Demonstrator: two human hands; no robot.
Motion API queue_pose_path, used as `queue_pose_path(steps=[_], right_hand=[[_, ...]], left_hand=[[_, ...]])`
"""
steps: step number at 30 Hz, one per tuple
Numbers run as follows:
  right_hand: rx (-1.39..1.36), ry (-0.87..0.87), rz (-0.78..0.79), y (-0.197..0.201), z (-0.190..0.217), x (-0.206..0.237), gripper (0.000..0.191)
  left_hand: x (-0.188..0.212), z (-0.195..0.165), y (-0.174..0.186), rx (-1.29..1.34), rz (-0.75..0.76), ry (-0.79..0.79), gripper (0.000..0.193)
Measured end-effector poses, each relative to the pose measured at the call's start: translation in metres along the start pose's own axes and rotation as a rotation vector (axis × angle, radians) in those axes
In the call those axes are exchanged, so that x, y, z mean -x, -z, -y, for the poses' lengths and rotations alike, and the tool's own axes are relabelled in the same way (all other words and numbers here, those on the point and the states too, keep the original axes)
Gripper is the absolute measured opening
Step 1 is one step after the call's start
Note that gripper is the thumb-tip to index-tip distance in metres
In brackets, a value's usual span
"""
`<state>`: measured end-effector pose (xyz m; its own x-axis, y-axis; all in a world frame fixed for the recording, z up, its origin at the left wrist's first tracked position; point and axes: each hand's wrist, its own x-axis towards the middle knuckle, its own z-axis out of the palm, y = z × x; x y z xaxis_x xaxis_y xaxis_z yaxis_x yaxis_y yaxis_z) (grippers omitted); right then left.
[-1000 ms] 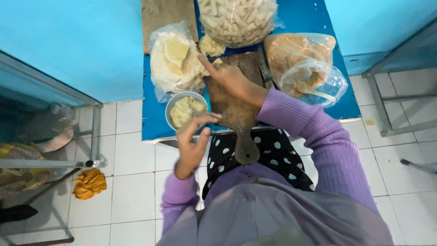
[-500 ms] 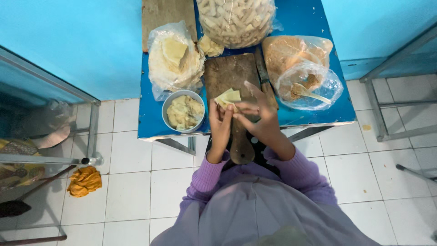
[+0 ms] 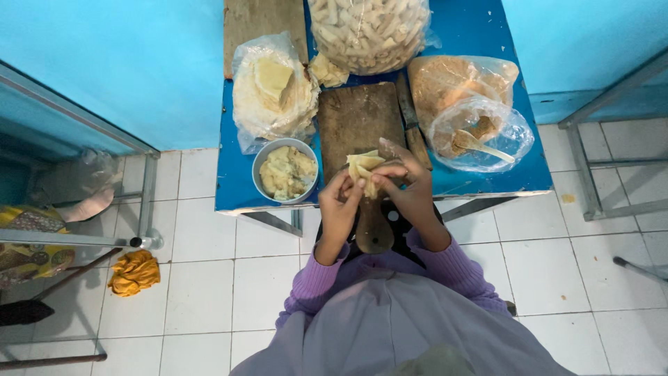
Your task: The person sits on the floor at a low table and assembles small stuffed pastries. They fold flat dough sheets by hand, place filling from a bowl onto the dough, sprinkle seasoning powder over the pieces using a spoon, stack the finished pieces on a cutting board, and finally handle a large plastic bag of puffed snack pieces.
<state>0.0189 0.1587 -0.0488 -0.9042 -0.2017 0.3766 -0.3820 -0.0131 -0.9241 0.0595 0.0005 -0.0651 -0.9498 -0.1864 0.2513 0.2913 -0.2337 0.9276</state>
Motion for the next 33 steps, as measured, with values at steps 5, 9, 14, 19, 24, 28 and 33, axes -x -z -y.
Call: queue_pose_path(steps=[5, 9, 14, 19, 24, 28, 33], right_hand=[[-0.060, -0.116, 0.051, 0.001, 0.005, 0.001, 0.072], [-0.356, -0.254, 0.021, 0.004, 0.005, -0.004, 0.069], [-0.319, -0.288, -0.011, 0.004, 0.000, -0.005, 0.073], [-0.269, -0.255, -0.032, -0.001, -0.003, -0.002, 0.070], [-0.346, -0.283, -0.084, -0.001, 0.001, -0.006, 0.065], [-0.319, -0.256, 0.018, -0.004, 0.009, -0.005, 0.073], [-0.155, -0.263, 0.024, -0.006, 0.009, -0.002, 0.074]], left_hand=[[0.003, 0.014, 0.001, -0.024, -0.006, 0.005, 0.027], [0.002, 0.025, 0.008, -0.091, -0.085, 0.020, 0.021], [0.003, 0.013, 0.006, -0.001, -0.022, 0.020, 0.026], [0.004, -0.002, 0.003, -0.089, 0.062, -0.030, 0.032], [0.002, -0.002, 0.006, -0.003, 0.043, 0.040, 0.030], [0.004, 0.003, 0.007, -0.172, -0.042, 0.002, 0.028], [0.007, 0.022, 0.014, -0.132, -0.075, 0.006, 0.019]])
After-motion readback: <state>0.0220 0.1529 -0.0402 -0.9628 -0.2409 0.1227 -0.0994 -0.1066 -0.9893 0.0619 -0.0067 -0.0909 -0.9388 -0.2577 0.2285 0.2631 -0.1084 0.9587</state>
